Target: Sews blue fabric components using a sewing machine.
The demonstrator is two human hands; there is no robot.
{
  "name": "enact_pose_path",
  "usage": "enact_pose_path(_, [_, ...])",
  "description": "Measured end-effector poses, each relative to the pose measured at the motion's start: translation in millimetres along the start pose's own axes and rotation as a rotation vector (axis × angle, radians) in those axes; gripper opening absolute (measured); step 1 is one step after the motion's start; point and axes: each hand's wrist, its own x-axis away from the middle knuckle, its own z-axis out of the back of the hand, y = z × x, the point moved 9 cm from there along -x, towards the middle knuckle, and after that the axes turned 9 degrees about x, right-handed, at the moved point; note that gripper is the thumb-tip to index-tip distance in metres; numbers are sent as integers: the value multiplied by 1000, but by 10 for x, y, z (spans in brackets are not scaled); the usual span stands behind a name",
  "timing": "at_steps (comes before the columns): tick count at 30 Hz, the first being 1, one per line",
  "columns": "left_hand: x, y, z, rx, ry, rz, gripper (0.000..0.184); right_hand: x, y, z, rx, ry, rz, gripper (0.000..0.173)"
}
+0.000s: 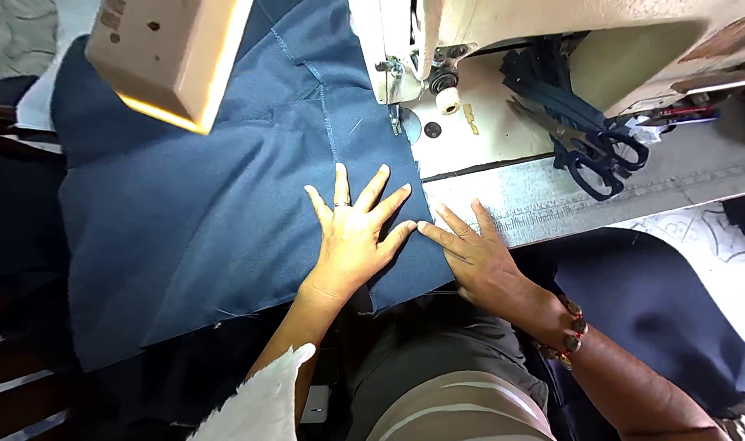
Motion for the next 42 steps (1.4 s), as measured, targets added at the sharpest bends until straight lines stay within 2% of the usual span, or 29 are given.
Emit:
enact_pose_path(16, [-265, -158, 101, 49, -50, 7, 51, -306, 177, -66, -57, -29, -17, 20])
enact_pose_path(20, [-400, -275, 104, 34, -62, 1, 58, -407, 250, -78, -72, -3, -20, 27])
enact_pose_path(23, [-507, -334, 114, 28, -71, 2, 63, -485, 310, -117, -67, -28, -27, 23])
enact_pose_path(30, [-740, -470, 142, 23, -100, 23, 65, -665, 394, -58, -77, -142, -48, 30])
enact_pose_path(42, [-1147, -673, 212, 4, -116, 48, 66, -929, 718, -314, -59, -74, -114, 32])
